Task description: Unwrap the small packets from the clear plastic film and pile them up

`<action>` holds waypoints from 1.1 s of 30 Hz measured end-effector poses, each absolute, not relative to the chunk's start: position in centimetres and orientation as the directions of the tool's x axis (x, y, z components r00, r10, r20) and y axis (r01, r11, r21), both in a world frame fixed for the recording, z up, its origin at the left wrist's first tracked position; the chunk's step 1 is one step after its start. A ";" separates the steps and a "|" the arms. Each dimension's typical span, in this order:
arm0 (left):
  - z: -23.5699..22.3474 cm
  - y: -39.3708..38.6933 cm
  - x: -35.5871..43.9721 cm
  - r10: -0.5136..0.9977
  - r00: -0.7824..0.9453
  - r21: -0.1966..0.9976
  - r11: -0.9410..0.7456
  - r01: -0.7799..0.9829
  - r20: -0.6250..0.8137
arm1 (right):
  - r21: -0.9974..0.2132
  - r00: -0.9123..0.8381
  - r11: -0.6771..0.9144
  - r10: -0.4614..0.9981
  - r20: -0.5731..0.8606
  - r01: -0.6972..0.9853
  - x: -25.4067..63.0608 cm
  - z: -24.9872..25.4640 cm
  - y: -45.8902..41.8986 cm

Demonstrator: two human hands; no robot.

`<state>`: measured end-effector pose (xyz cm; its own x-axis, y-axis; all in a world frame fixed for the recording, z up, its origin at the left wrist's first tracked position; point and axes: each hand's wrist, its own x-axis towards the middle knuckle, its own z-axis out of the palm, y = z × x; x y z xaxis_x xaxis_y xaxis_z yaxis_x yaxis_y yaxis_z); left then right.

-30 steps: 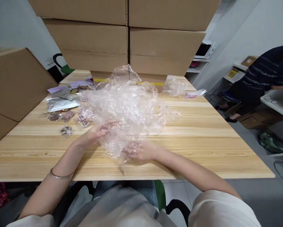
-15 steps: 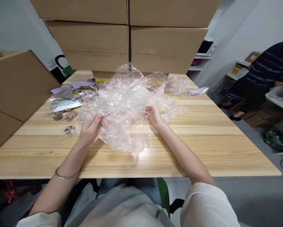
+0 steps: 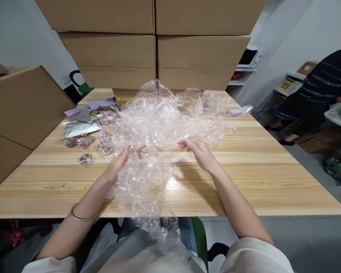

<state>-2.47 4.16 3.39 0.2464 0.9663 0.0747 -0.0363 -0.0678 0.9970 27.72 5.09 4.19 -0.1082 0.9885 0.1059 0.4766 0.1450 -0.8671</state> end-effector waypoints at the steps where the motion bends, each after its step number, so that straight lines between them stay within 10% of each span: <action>1: 3.2 4.0 -2.0 0.962 0.257 0.994 -0.107 0.028 0.096 | -0.938 -0.287 0.175 0.954 0.087 0.298 27.0 3.9 4.8; 4: 2.9 3.5 -1.0 0.953 0.246 0.965 -0.218 0.148 0.178 | -0.999 -0.643 0.028 0.764 0.050 -0.044 24.8 3.0 4.2; 7: 2.8 3.2 -0.3 0.954 0.181 0.945 -0.270 0.185 0.237 | -1.000 -0.699 0.008 0.715 0.009 -0.005 22.9 2.8 3.4; 11: 3.3 3.4 -0.4 0.978 0.043 0.972 -0.208 0.108 0.205 | -0.999 -0.486 0.003 0.874 -0.021 0.048 21.4 3.3 2.6; 17: 4.6 4.9 -2.1 0.999 -0.007 0.972 0.032 -0.235 -0.034 | -0.926 -0.083 -0.010 0.996 0.023 -0.376 22.5 5.0 4.6; 21: 5.0 5.4 -3.0 0.999 0.041 0.943 0.038 -0.332 -0.025 | -0.946 -0.055 0.003 0.998 0.022 -0.324 23.6 6.1 5.9; 27: 4.2 5.5 -2.5 0.950 -0.291 0.952 -0.186 -0.245 0.111 | -0.993 -0.455 -0.121 0.884 -0.111 0.007 21.5 5.1 3.5; 33: 4.4 5.2 -2.5 0.930 -0.333 0.937 -0.247 -0.249 0.156 | -0.997 -0.192 -0.069 0.978 -0.077 0.044 19.7 4.5 2.5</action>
<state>-2.46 5.24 4.44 -0.3333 0.9298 0.1562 -0.2491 -0.2466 0.9366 19.73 2.52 4.49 -0.1918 0.9784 -0.0766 0.0443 -0.0693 -0.9966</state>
